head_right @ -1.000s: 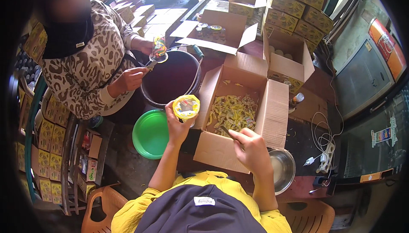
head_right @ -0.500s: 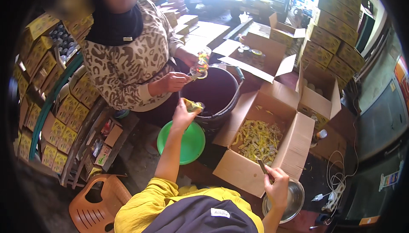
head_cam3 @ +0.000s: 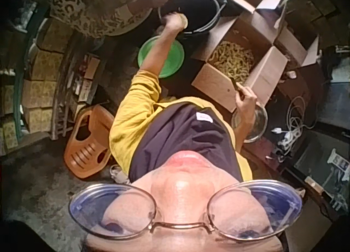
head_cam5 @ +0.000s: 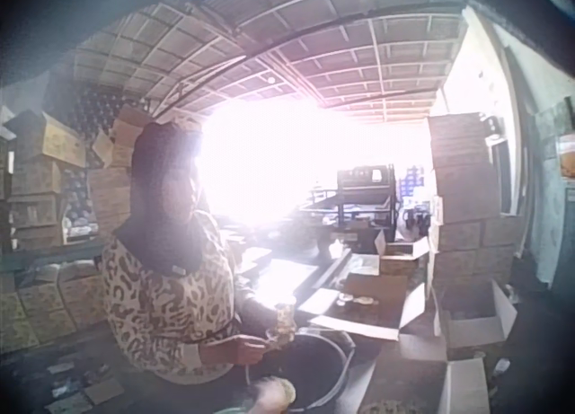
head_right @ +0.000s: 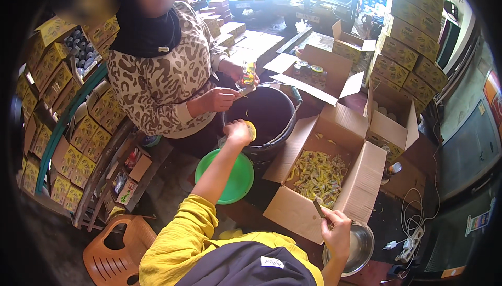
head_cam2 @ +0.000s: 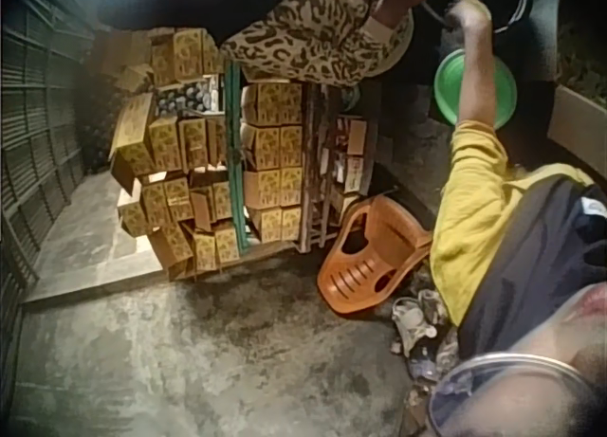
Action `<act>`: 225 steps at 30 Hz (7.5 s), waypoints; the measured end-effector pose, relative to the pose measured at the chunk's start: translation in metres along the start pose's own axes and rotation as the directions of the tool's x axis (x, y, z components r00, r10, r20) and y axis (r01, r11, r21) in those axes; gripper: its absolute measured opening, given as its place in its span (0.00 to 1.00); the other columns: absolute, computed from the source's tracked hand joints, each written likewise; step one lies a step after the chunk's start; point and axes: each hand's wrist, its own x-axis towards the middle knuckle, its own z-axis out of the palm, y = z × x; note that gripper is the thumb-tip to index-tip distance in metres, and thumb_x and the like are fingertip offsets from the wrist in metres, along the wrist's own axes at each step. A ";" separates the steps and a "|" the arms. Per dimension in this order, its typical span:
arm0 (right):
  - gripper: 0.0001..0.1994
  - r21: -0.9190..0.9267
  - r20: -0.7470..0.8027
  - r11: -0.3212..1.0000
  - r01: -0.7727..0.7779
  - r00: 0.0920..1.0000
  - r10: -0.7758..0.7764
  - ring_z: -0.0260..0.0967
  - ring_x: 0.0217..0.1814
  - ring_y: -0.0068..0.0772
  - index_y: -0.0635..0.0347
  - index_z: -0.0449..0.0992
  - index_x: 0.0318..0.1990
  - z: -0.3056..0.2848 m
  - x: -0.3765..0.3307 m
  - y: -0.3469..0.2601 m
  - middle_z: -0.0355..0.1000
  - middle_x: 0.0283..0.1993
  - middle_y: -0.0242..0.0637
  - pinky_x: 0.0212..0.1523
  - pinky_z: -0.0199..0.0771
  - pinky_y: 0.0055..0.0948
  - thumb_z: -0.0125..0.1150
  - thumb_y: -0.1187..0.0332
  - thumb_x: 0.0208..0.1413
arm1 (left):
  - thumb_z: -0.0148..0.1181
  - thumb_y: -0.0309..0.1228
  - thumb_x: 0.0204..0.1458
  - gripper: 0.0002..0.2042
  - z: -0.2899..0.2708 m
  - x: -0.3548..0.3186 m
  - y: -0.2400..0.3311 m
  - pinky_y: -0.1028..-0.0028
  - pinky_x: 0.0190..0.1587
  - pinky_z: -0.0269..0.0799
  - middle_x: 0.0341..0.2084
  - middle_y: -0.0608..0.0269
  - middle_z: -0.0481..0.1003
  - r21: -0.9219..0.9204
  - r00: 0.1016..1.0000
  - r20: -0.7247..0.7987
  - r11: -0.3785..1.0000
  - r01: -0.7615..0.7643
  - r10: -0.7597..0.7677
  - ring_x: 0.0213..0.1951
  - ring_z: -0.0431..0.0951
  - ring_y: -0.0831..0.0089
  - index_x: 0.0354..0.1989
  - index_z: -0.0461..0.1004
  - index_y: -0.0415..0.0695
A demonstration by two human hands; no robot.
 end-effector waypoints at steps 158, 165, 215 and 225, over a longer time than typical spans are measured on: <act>0.11 0.510 -0.548 0.772 0.380 0.835 -0.049 0.67 0.30 0.18 0.60 0.72 0.37 -0.030 -0.032 0.044 0.73 0.28 0.31 0.33 0.63 0.18 0.62 0.79 0.43 | 0.67 0.24 0.34 0.38 0.028 -0.255 0.077 0.74 0.44 0.69 0.39 0.57 0.67 -0.794 0.624 -0.608 -0.374 -0.479 0.491 0.40 0.71 0.75 0.51 0.47 0.40; 0.11 -0.443 -0.370 0.649 0.619 0.533 -0.761 0.68 0.31 0.29 0.54 0.74 0.30 -0.060 -0.022 0.001 0.73 0.32 0.29 0.35 0.64 0.27 0.62 0.78 0.36 | 0.69 0.26 0.29 0.31 0.016 -0.272 0.069 0.71 0.41 0.69 0.37 0.51 0.69 -0.662 0.568 -0.709 -0.117 -0.740 0.419 0.38 0.73 0.65 0.42 0.57 0.40; 0.17 -0.782 -0.024 0.256 0.568 0.383 -0.924 0.72 0.34 0.15 0.62 0.66 0.49 -0.050 0.002 0.004 0.74 0.28 0.25 0.41 0.58 0.22 0.55 0.70 0.51 | 0.67 0.28 0.28 0.27 -0.013 -0.276 0.070 0.65 0.42 0.69 0.34 0.51 0.70 -0.480 0.495 -0.775 0.144 -0.865 0.392 0.38 0.72 0.56 0.42 0.65 0.39; 0.17 -0.744 -0.021 0.305 0.594 0.436 -0.900 0.71 0.33 0.12 0.62 0.67 0.50 -0.058 0.004 -0.003 0.75 0.29 0.25 0.43 0.56 0.21 0.54 0.71 0.51 | 0.67 0.28 0.29 0.27 -0.021 -0.271 0.067 0.68 0.40 0.70 0.33 0.53 0.71 -0.517 0.506 -0.748 0.102 -0.850 0.430 0.36 0.73 0.60 0.42 0.65 0.39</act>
